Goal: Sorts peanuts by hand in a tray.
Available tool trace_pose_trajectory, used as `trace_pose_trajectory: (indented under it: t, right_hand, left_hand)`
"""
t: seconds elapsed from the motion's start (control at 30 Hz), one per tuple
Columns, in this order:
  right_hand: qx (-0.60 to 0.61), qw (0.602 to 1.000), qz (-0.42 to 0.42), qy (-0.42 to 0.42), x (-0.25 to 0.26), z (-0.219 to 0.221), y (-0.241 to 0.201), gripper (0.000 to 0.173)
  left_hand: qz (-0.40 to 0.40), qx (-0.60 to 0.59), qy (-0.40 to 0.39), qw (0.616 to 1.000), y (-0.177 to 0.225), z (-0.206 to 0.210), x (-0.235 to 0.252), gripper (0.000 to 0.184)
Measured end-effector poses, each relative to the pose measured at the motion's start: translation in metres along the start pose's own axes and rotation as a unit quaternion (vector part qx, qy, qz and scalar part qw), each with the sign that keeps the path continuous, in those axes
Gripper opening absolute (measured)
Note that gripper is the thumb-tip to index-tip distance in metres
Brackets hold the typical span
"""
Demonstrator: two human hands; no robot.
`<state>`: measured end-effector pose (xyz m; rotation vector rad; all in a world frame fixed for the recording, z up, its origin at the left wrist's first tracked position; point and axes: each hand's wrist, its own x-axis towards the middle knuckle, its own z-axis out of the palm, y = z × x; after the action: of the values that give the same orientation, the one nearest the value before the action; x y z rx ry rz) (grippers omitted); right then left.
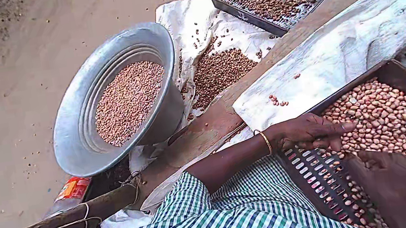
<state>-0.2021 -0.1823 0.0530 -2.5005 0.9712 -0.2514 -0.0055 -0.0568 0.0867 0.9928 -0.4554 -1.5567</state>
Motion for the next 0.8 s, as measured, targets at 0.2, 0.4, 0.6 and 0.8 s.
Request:
trace_pose_trajectory:
  t: [0.2,0.4,0.6,0.8]
  right_hand:
    - [0.164,0.981,-0.099,0.023,-0.001,-0.036,-0.050,0.031]
    - [0.154,0.976,-0.098,0.116,-0.005,-0.020,-0.033,0.029]
    - [0.043,0.988,-0.128,0.079,-0.027,-0.006,-0.001,0.025]
    - [0.038,0.984,-0.170,0.038,-0.024,0.002,-0.004,0.021]
  left_hand:
    - [-0.074,0.040,0.010,0.996,0.002,0.001,0.003,0.050]
    - [-0.019,0.003,-0.004,1.000,-0.002,-0.002,-0.002,0.047]
    - [0.216,-0.075,0.061,0.972,0.048,-0.036,-0.044,0.053]
    - [0.009,0.544,0.404,0.735,0.094,-0.097,-0.110,0.045]
